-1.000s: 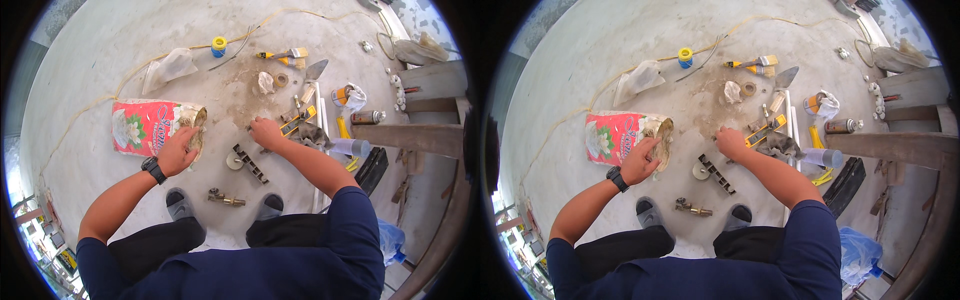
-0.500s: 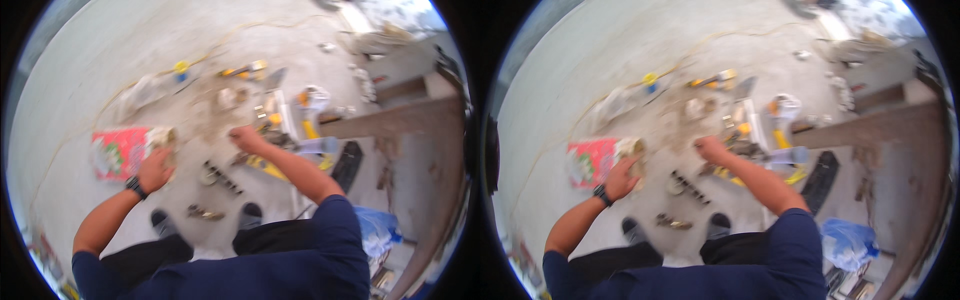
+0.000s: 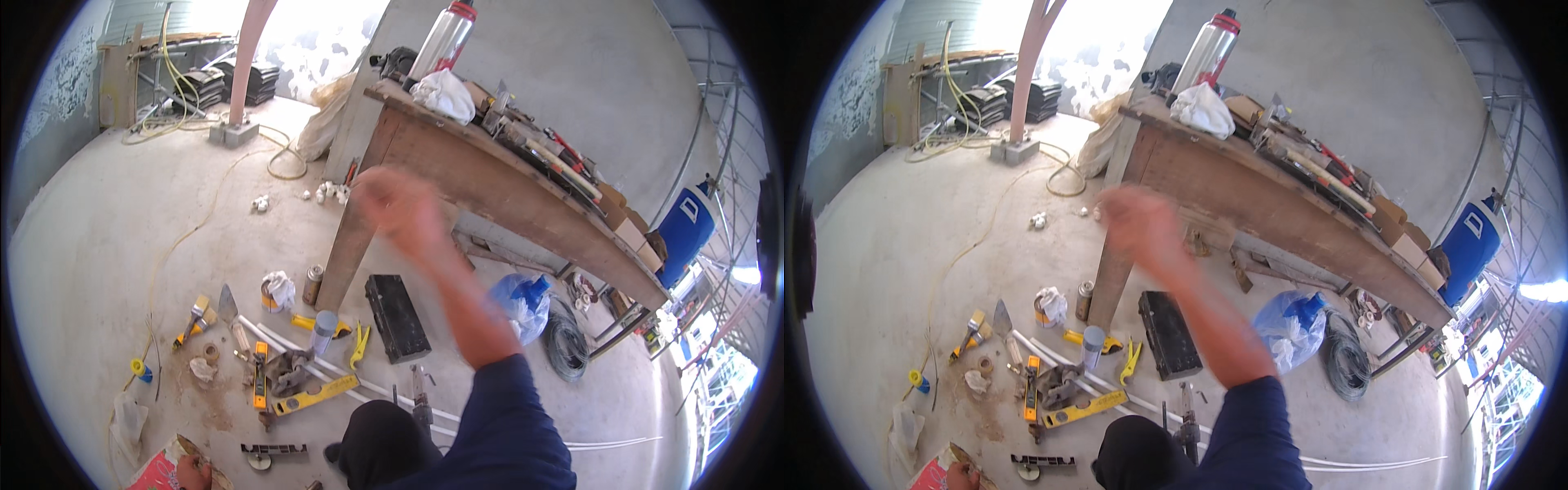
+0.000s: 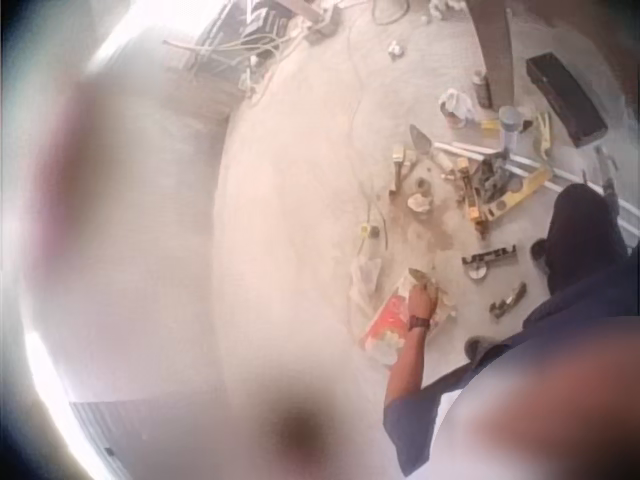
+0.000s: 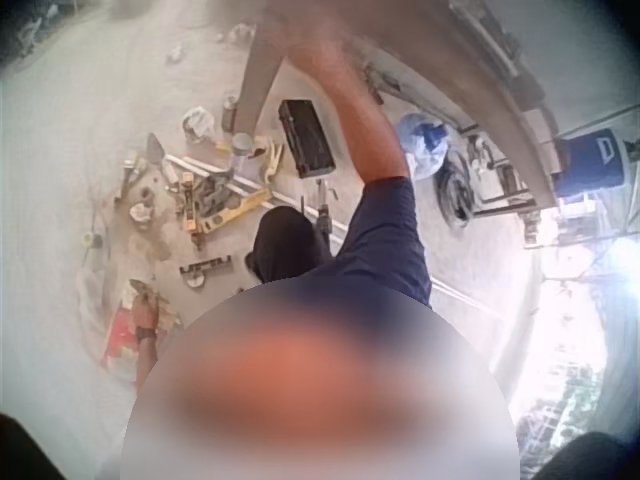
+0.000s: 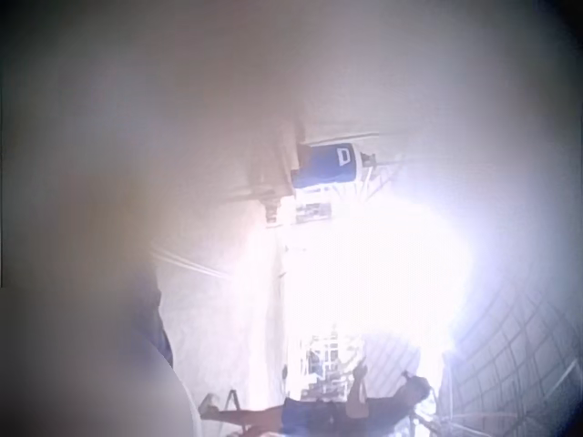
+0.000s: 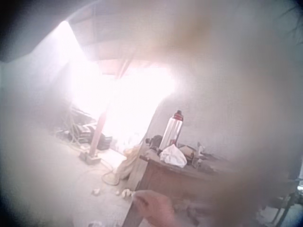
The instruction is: The person kneels on a concrete floor and sorts through a pile of tools and hardware parts. They pick up and set down items such as a level, tape measure, and metal discs, then move to a nearby table to place some items and continue handling parts.
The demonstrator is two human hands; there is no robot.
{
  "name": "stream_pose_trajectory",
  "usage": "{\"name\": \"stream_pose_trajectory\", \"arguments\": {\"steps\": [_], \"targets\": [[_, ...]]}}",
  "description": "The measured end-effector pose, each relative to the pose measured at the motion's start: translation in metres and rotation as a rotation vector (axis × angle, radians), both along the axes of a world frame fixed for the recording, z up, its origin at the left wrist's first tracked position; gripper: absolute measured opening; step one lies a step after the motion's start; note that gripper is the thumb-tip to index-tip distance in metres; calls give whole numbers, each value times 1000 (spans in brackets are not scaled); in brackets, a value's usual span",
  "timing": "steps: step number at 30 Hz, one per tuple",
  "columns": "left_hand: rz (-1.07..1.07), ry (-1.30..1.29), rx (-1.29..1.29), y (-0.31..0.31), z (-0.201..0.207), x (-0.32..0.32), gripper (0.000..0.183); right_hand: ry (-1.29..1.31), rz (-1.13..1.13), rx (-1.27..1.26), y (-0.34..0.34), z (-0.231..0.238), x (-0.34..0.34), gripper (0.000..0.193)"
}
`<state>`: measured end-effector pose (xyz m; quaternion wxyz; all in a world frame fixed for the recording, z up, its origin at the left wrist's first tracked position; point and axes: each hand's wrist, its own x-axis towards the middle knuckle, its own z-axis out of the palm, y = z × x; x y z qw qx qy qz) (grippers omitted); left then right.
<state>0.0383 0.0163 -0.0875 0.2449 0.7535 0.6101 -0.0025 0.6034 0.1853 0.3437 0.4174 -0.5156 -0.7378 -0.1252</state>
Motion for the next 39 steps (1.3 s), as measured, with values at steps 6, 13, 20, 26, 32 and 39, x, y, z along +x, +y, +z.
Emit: {"name": "stream_pose_trajectory", "arguments": {"steps": [6, 13, 20, 26, 32, 39], "targets": [[16, -137, -113, 0, 46, 8, 45, -92, -616, 259, 7, 204, 173, 23], [194, -153, -504, 22, 26, 1, 54, -303, -1070, 247, 20, 285, 295, 22], [242, 40, -337, 12, 3, -12, 65, -289, -950, 634, 5, 247, 287, 23], [291, -14, -65, -17, -8, -20, 47, -97, -251, 39, 42, 128, 94, 34], [427, -211, -43, -34, 2, -11, 35, -540, 771, -669, 26, -171, -120, 31], [568, -352, -32, -54, 12, -16, 43, -1347, 919, -1054, -55, -416, -267, 29]]}}
